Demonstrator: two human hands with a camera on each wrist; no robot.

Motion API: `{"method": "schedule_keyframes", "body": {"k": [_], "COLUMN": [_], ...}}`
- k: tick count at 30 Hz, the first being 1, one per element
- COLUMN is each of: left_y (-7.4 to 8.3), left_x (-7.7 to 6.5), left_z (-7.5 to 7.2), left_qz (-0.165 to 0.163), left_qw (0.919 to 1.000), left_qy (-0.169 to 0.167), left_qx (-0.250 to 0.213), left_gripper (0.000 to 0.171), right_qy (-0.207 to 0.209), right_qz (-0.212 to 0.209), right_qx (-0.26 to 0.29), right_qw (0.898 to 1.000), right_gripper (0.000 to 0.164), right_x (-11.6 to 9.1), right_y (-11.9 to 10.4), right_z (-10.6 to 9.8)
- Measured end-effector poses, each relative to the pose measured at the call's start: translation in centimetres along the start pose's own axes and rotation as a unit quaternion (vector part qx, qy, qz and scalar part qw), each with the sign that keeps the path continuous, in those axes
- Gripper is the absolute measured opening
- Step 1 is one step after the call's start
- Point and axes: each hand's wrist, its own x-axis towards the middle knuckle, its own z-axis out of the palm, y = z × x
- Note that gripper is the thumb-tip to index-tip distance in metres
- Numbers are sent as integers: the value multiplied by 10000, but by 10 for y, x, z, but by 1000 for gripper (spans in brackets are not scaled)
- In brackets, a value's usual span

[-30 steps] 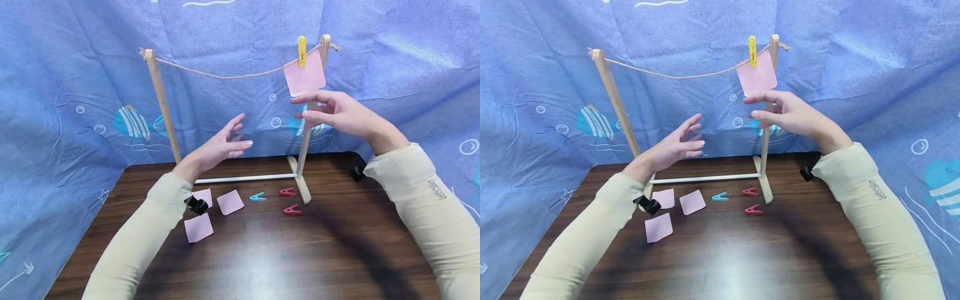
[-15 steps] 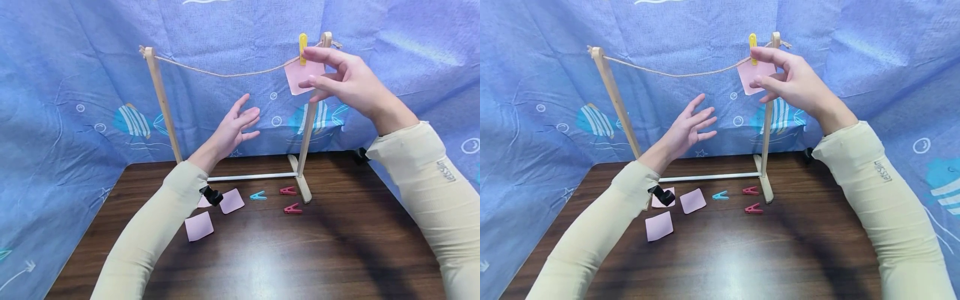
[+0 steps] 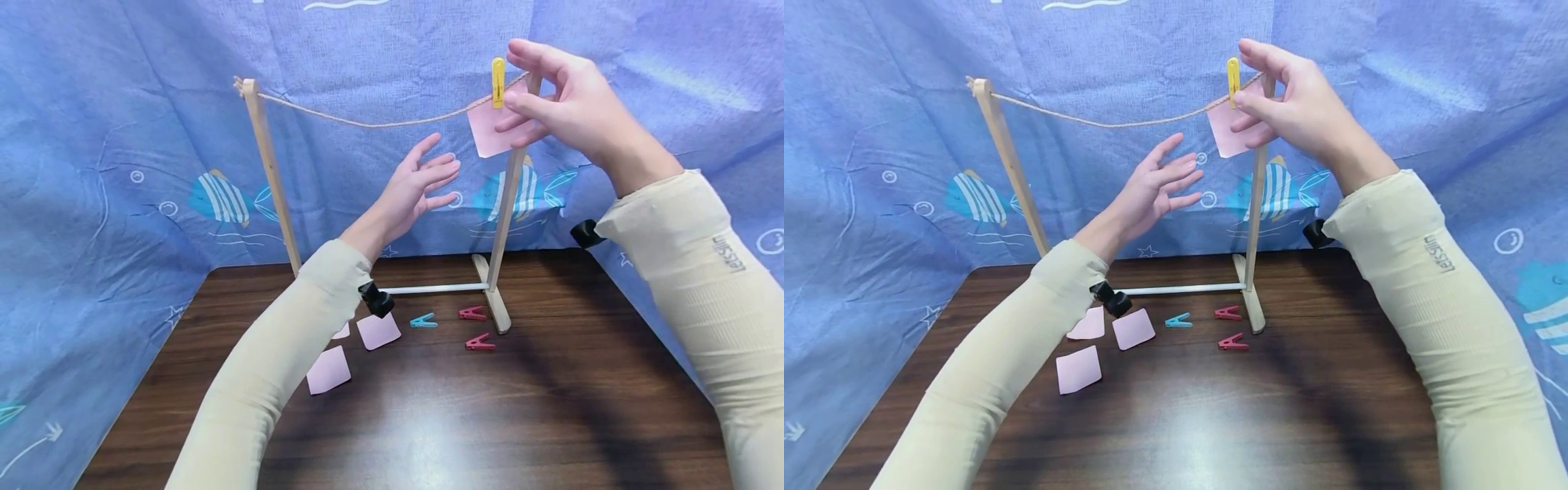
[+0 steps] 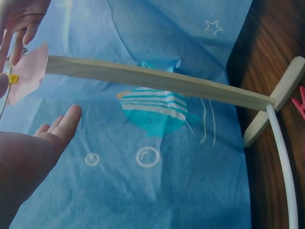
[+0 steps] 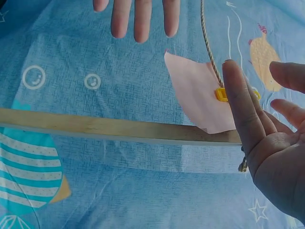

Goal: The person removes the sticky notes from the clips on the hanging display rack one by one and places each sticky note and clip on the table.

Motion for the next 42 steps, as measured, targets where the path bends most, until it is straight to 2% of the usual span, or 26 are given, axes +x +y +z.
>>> {"method": "schedule_keyframes", "body": {"k": [7,14,19,25,33,42], "left_y": [1,1,0,0,1,4], "left_x": [14,25,27,28,30,31], "left_z": [16,26,29,32,35,39], "left_qz": [-109,-123,-91,-67,-108,-112], "left_qw": [9997,9992,9990,9988,9981,9984], "left_qy": [126,239,171,112,125,216], "left_qx": [-165,-306,-405,-468,-596,-517], "left_gripper": [70,69,68,59,50,46], "right_qy": [15,-8,-5,2,-44,-72], "right_qz": [193,416,484,652,738,789], "right_qx": [-452,-384,-469,-585,-591,-635], "right_qw": [9988,9984,9977,9962,9955,9948], "right_gripper": [67,66,65,64,65,63], "right_x": [5,8,9,11,13,14], "right_y": [-4,-8,-8,-8,-10,-11], "right_z": [0,1,0,0,-1,-2]}}
